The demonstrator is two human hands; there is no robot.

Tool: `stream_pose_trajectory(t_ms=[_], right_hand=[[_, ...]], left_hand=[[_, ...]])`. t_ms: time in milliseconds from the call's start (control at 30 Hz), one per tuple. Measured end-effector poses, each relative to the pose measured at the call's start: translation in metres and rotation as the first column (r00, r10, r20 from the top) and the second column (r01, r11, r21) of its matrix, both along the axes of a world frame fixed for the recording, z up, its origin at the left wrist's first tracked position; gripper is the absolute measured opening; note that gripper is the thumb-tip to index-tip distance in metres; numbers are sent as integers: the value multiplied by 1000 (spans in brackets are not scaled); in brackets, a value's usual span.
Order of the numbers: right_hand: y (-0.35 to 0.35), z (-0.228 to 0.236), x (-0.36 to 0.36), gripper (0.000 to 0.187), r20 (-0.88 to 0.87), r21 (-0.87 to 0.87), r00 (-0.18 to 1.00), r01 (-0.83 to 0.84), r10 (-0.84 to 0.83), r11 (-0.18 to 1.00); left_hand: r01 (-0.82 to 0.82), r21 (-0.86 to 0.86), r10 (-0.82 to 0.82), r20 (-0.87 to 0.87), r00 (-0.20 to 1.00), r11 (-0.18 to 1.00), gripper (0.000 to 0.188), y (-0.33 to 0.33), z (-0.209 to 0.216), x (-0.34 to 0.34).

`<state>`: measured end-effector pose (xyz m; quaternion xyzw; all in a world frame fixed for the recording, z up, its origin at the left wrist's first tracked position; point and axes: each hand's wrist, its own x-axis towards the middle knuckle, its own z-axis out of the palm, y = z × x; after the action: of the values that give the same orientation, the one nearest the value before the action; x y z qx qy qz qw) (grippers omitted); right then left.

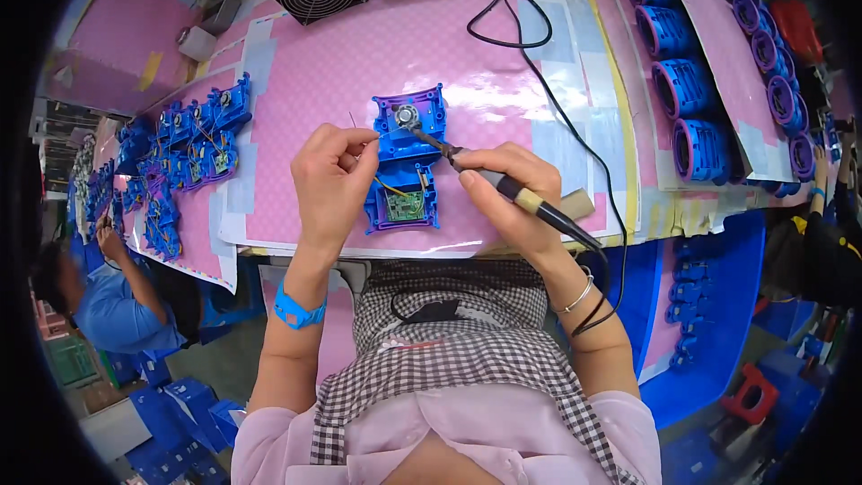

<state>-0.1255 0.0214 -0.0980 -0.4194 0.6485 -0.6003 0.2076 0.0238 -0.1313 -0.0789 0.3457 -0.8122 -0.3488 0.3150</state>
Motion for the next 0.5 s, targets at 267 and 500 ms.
stream_pose_trajectory(t_ms=[267,500], right_hand=[[5,15,-19,12,-58,-34,989,134,-136,990],[-2,15,-24,12,-108,17,993,43,-41,999]], left_hand=[[54,-61,-56,-22,998,997,13,10,3,-7],[87,-41,-85,37,996,995,13,9,-1,-19]])
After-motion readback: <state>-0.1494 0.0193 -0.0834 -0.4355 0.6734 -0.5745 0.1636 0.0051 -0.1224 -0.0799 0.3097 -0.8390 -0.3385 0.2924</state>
